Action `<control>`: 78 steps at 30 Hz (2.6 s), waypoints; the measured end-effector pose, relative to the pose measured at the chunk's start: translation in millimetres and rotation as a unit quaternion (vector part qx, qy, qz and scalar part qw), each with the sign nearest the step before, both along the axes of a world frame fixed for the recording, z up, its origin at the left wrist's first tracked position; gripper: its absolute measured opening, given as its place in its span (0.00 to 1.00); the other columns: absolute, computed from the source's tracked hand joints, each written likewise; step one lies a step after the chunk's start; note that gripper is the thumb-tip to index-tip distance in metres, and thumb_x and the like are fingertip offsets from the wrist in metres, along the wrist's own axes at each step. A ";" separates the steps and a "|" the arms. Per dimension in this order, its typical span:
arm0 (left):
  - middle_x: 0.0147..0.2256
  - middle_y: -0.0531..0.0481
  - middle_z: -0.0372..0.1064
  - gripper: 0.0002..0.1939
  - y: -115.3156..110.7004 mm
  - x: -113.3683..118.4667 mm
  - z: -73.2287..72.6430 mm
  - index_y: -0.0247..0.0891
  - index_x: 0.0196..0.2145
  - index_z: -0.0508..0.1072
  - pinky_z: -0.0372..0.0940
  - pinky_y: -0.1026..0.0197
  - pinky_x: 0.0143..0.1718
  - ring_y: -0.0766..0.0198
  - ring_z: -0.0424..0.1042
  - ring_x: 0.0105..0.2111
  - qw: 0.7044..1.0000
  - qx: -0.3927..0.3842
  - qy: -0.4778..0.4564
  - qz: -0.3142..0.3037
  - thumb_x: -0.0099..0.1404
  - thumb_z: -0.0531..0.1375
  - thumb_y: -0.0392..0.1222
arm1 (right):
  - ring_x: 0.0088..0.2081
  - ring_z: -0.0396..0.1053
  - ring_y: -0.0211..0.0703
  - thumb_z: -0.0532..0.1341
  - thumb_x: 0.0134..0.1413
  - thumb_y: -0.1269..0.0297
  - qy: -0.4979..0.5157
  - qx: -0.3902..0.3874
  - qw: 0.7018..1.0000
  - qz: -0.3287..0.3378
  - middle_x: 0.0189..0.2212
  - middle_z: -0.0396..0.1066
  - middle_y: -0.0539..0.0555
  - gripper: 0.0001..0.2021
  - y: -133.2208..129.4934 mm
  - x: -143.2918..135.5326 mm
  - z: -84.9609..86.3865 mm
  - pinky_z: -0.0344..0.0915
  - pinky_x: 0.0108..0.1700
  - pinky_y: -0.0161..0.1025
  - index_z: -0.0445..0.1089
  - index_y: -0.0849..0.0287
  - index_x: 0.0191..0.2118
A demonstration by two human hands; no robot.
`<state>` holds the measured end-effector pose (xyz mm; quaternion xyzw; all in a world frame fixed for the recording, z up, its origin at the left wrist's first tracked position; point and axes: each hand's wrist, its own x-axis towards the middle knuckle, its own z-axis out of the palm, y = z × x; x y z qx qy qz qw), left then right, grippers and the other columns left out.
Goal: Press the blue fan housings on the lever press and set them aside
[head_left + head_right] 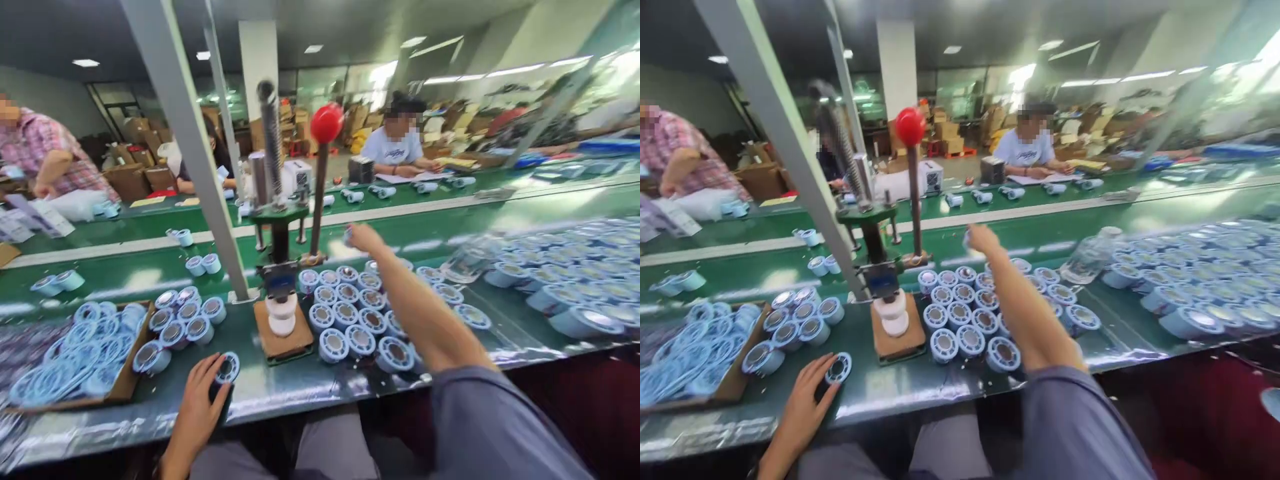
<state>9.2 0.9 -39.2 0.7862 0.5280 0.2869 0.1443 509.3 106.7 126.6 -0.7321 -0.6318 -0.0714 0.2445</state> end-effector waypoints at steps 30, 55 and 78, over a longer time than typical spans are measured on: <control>0.54 0.40 0.69 0.41 -60.8 75.0 51.2 0.43 0.69 0.48 0.64 0.43 0.57 0.48 0.68 0.55 0.995 -0.025 -0.077 -0.062 0.62 0.60 0.35 | 0.55 0.71 0.47 0.60 0.49 0.74 0.369 0.072 0.899 0.227 0.56 0.69 0.59 0.33 -171.1 -291.0 -183.4 0.70 0.59 0.46 0.61 0.57 0.64; 0.63 0.40 0.60 0.32 -57.7 75.6 32.7 0.42 0.64 0.58 0.58 0.41 0.63 0.50 0.60 0.63 0.979 -0.110 -0.167 -0.022 0.64 0.59 0.37 | 0.63 0.63 0.50 0.56 0.58 0.76 0.200 0.042 0.943 0.264 0.62 0.60 0.62 0.38 -177.9 -283.8 -172.5 0.71 0.59 0.47 0.44 0.54 0.72; 0.46 0.40 0.76 0.30 75.5 150.5 82.2 0.32 0.49 0.73 0.68 0.52 0.52 0.53 0.75 0.45 0.891 -0.228 -0.337 -0.202 0.47 0.70 0.42 | 0.28 0.75 0.27 0.45 0.68 0.56 0.274 0.372 0.847 0.262 0.33 0.73 0.51 0.23 0.2 -146.4 178.7 0.60 0.29 0.17 0.68 0.72 0.38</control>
